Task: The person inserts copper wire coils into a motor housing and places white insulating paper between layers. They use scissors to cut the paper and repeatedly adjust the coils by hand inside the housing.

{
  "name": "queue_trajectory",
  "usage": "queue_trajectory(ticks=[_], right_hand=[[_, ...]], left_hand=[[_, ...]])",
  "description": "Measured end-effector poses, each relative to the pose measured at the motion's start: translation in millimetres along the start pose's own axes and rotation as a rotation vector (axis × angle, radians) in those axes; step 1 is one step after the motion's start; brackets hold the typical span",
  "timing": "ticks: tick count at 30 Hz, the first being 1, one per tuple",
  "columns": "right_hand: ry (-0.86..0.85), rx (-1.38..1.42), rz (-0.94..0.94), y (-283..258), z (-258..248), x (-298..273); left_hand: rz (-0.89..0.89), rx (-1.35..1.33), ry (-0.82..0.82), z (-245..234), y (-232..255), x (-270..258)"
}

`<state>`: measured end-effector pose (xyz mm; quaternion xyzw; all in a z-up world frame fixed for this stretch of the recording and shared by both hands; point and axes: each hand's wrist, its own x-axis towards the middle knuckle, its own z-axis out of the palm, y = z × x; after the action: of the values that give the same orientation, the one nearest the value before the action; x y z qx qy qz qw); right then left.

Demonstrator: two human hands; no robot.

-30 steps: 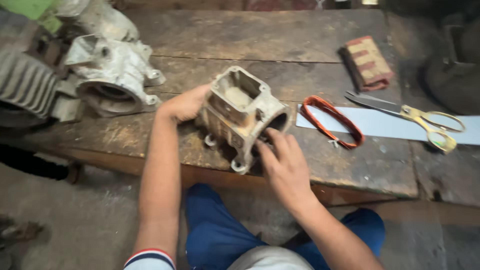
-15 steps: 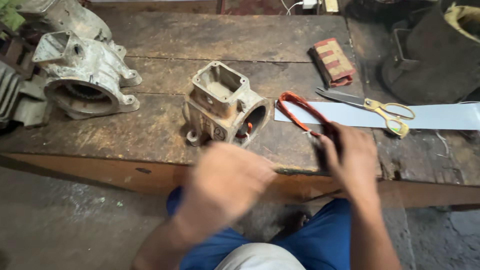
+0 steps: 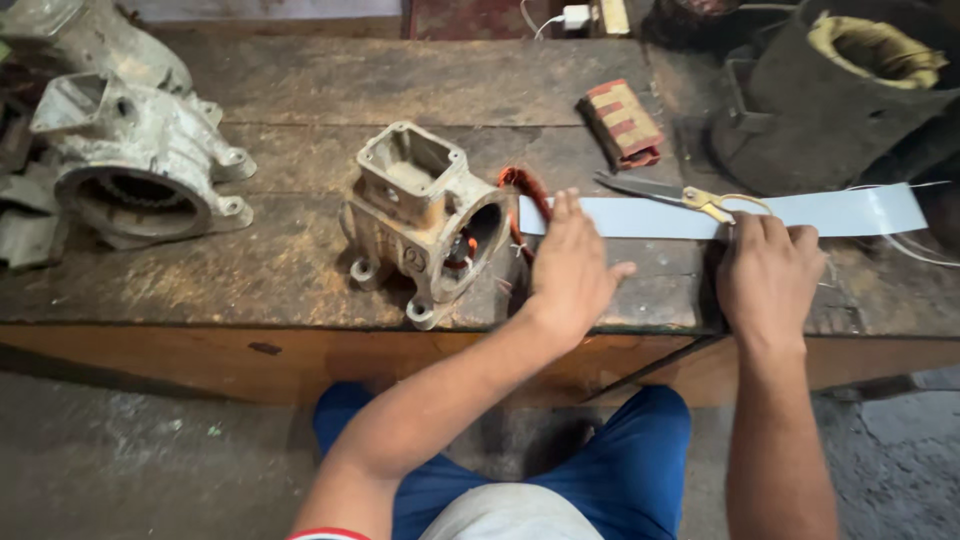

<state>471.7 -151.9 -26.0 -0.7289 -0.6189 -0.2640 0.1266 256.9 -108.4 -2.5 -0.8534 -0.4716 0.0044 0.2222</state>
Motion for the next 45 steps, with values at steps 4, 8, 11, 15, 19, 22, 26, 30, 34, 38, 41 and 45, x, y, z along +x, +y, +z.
queue_trajectory(ticks=[4,8,11,15,19,22,26,30,34,38,41,45], right_hand=[[-0.012,0.053,-0.154,25.5,-11.3,-3.1],[-0.089,0.193,-0.25,48.8,-18.8,-4.9],[-0.165,0.136,-0.164,54.4,-24.5,-3.8],[-0.103,0.195,-0.215,39.9,-21.5,-17.9],[-0.151,0.237,-0.155,34.9,-21.6,-26.4],[-0.252,0.073,-0.058,31.3,-31.1,-18.9],[-0.626,-0.121,0.165,29.7,-53.2,-9.8],[-0.473,0.009,0.272,34.1,-79.4,-50.4],[-0.313,0.708,0.429,26.5,-76.5,-111.6],[-0.305,1.379,0.483,1.3,-49.7,-167.5],[-0.376,1.525,0.624,-21.6,-26.6,-201.8],[-0.53,1.486,0.44,-45.8,-4.6,-234.7]], left_hand=[[0.091,-0.011,-0.083,-4.8,11.1,-0.8],[0.221,-0.152,0.092,3.1,32.2,-42.9],[0.129,-0.365,0.204,11.1,30.1,-59.3],[-0.045,-0.504,0.338,21.0,15.5,-67.3],[-0.056,-0.468,0.381,29.9,2.5,-65.9],[-0.074,-0.397,0.264,28.6,-2.2,-55.8],[0.033,-0.195,0.18,15.7,9.8,-52.8],[0.276,-0.278,0.22,10.1,22.7,-68.8],[0.23,-0.563,0.61,15.6,19.7,-75.4],[0.232,-0.768,0.526,19.6,-0.9,-60.9],[0.074,-1.026,0.511,17.0,-15.2,-42.7],[-0.244,-1.721,0.129,14.7,-31.8,-23.8]])
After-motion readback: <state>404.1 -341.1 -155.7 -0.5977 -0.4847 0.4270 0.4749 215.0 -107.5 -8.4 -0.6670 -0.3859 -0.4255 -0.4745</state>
